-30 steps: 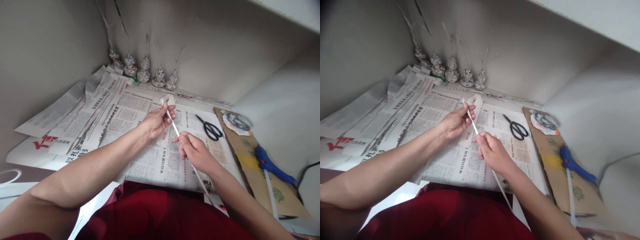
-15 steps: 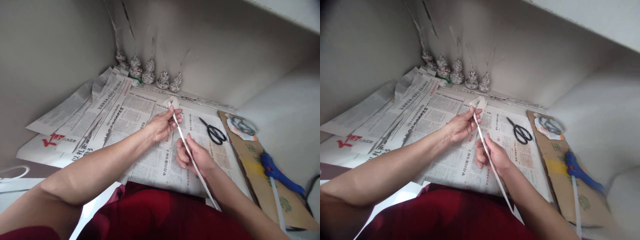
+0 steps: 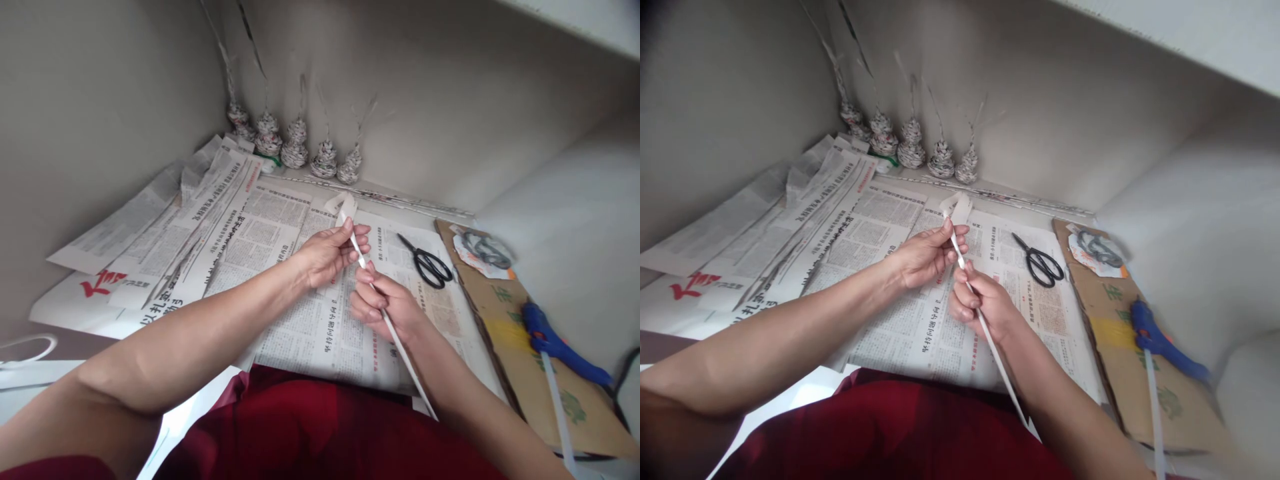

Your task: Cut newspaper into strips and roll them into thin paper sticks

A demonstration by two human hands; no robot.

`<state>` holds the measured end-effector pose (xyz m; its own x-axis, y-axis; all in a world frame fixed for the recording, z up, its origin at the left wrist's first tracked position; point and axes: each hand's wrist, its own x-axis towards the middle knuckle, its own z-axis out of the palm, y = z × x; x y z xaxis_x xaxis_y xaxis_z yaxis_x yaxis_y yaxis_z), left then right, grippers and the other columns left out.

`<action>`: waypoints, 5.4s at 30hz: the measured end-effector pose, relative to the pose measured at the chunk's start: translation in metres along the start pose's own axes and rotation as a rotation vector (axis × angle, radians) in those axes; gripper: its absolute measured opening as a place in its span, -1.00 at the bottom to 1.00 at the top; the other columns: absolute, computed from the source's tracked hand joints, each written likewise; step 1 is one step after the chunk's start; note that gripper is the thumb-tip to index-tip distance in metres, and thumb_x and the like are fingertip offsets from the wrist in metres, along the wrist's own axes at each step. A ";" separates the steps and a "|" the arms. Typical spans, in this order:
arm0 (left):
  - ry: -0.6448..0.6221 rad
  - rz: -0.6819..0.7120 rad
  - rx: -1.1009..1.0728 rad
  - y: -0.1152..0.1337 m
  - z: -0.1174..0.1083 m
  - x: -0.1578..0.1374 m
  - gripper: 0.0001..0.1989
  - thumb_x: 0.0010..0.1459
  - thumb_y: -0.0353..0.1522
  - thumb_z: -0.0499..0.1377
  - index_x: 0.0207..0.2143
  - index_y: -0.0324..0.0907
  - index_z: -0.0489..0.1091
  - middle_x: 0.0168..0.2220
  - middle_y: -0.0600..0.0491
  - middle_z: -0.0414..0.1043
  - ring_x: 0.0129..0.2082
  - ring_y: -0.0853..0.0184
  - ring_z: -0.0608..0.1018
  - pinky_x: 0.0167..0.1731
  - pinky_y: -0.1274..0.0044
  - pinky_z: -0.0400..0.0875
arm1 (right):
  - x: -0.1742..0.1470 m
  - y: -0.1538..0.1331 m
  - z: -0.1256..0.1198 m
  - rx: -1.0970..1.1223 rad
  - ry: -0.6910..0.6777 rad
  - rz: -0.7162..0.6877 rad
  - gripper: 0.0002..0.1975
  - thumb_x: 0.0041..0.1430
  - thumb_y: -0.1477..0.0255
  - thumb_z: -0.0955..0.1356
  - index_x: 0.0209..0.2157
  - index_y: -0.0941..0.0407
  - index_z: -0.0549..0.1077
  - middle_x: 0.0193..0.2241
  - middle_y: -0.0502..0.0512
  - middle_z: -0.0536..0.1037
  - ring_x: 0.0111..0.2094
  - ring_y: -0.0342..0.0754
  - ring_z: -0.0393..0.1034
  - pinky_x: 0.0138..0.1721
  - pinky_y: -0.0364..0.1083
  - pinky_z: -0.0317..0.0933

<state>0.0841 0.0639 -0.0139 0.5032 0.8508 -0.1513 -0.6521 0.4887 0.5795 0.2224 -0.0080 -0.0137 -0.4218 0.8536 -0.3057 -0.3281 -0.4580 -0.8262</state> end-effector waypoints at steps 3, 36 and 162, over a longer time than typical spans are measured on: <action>-0.020 -0.006 0.001 -0.001 -0.001 0.001 -0.74 0.28 -0.37 0.06 -0.29 -0.37 0.48 -0.46 -0.02 0.43 -0.44 0.44 0.55 -0.56 0.72 0.38 | -0.001 0.004 0.000 0.055 -0.054 0.025 -0.69 0.24 0.22 0.25 -0.51 0.05 0.13 -0.80 -0.21 -0.07 -0.74 -0.20 -0.18 -0.65 -0.17 -0.15; 0.060 -0.011 0.098 -0.005 0.000 0.000 -0.81 0.24 -0.40 0.12 -0.32 -0.36 0.48 -0.43 -0.01 0.44 -0.49 0.48 0.48 -0.52 0.66 0.38 | -0.001 -0.002 -0.007 -0.833 0.287 -0.201 -0.68 0.27 0.10 0.21 -0.34 0.07 0.34 -0.66 -0.10 0.32 -0.64 -0.15 0.24 -0.55 -0.13 0.12; 0.152 -0.022 0.174 -0.005 -0.004 0.006 -0.94 0.09 -0.55 0.24 -0.36 -0.38 0.52 -0.48 0.00 0.50 -0.54 0.55 0.52 -0.45 0.75 0.48 | 0.015 -0.009 -0.029 -0.286 -0.035 -0.068 -0.63 0.32 0.12 0.14 -0.41 0.08 0.26 -0.76 -0.17 0.17 -0.75 -0.20 0.14 -0.72 -0.21 -0.09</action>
<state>0.0885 0.0675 -0.0214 0.4163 0.8661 -0.2769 -0.5277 0.4781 0.7021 0.2431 0.0159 -0.0246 -0.4376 0.8684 -0.2330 -0.1073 -0.3077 -0.9454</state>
